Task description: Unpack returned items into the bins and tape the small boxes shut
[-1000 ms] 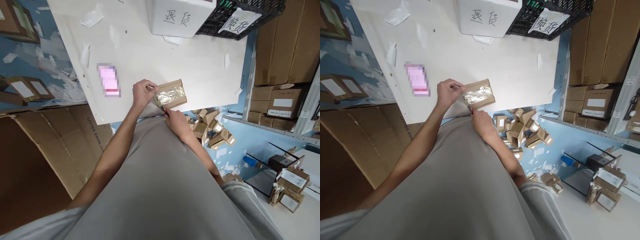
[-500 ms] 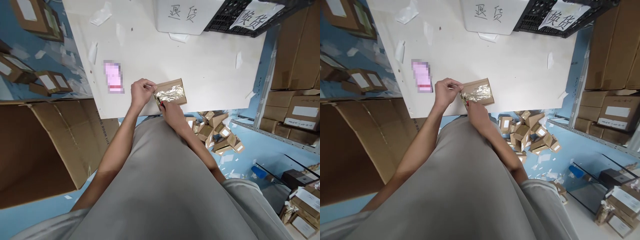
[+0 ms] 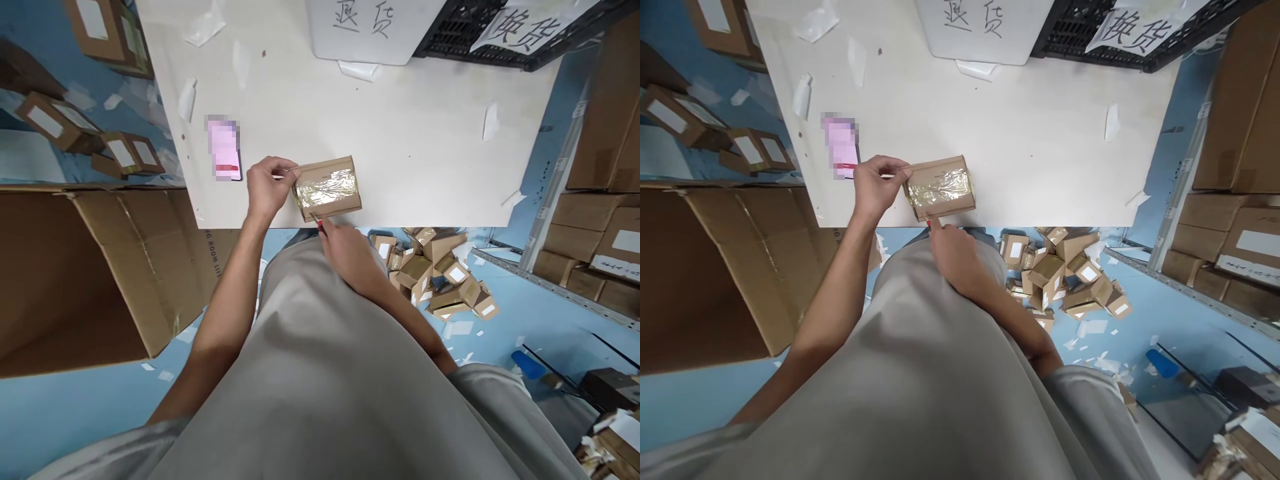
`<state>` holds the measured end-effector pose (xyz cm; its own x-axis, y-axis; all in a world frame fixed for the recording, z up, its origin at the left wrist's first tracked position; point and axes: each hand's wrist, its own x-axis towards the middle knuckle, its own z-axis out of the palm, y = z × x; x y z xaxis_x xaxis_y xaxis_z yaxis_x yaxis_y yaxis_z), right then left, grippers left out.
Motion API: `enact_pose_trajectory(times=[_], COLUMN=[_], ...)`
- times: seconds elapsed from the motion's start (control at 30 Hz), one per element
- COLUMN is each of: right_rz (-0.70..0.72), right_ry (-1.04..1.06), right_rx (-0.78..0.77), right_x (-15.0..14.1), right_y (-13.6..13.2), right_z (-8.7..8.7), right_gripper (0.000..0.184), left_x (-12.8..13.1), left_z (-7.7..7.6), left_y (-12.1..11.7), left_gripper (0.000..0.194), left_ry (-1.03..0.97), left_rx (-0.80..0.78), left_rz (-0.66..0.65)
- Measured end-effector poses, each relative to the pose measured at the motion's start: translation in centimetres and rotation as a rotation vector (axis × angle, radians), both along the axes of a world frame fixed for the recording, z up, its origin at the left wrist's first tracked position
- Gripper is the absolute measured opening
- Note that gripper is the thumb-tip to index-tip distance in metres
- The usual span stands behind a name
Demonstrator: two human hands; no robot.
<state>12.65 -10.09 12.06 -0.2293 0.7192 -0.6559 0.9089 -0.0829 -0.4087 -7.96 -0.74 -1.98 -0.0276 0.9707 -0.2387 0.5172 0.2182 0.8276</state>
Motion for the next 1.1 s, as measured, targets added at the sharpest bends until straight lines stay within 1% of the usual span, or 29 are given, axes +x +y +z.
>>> enact_pose_trajectory(times=[0.07, 0.13, 0.2, 0.27, 0.33, 0.37, 0.43, 0.5, 0.57, 0.7, 0.83, 0.93, 1.0, 1.1], right_rz=[-0.079, -0.159, -0.215, -0.239, -0.235, -0.227, -0.207, -0.188, -0.174, -0.187, -0.176, -0.162, -0.170, -0.140], right_ry=[-0.004, -0.043, -0.074, -0.074, -0.051, -0.040, -0.033, -0.045, -0.062, -0.108, -0.175, -0.205, -0.207, -0.200], right_rx=[0.055, 0.106, 0.144, 0.176, 0.203, 0.212, 0.208, 0.183, 0.164, 0.171, 0.171, 0.168, 0.181, 0.171], right_x=[2.4, 4.9, 6.9, 8.2, 8.7, 8.6, 8.2, 7.5, 6.8, 5.7, 4.9, 4.2, 3.7, 3.1], right_y=[-0.1, 0.1, 0.4, 0.6, 1.0, 1.2, 2.0, 2.9, 3.7, 4.4, 4.7, 5.3, 5.6, 4.9], right_z=[0.3, 0.3, 0.0, -0.4, -0.9, -1.1, -1.6, -2.1, -2.6, -3.2, -3.2, -3.2, -3.1, -2.6], right_gripper=[0.051, 0.052, 0.051, 0.051, 0.051, 0.052, 0.053, 0.053, 0.051, 0.050, 0.049, 0.047, 0.045, 0.044], left_x=[0.7, 2.2, 4.3, 6.6, 8.3, 8.9, 9.4, 9.4, 9.2, 9.1, 9.2, 9.1, 9.0, 8.9], left_z=[1.5, 3.2, 4.6, 5.1, 4.7, 4.1, 2.8, 1.7, 1.1, 1.1, 1.4, 1.1, 0.7, 0.2], left_y=[-0.3, -0.7, -1.3, -1.9, -2.4, -2.7, -3.1, -3.4, -3.6, -3.5, -3.3, -3.3, -3.3, -3.2], left_gripper=[0.022, 0.024, 0.027, 0.031, 0.036, 0.038, 0.044, 0.049, 0.049, 0.044, 0.044, 0.043, 0.042, 0.043], left_ry=[0.011, 0.045, 0.067, 0.036, -0.019, -0.043, -0.075, -0.091, -0.092, -0.056, 0.032, 0.094, 0.104, 0.084], left_rx=[0.035, 0.110, 0.177, 0.187, 0.150, 0.124, 0.076, 0.047, 0.048, 0.128, 0.211, 0.249, 0.270, 0.287], left_rz=[-0.013, -0.052, -0.155, -0.299, -0.394, -0.404, -0.375, -0.332, -0.324, -0.384, -0.471, -0.521, -0.529, -0.522])
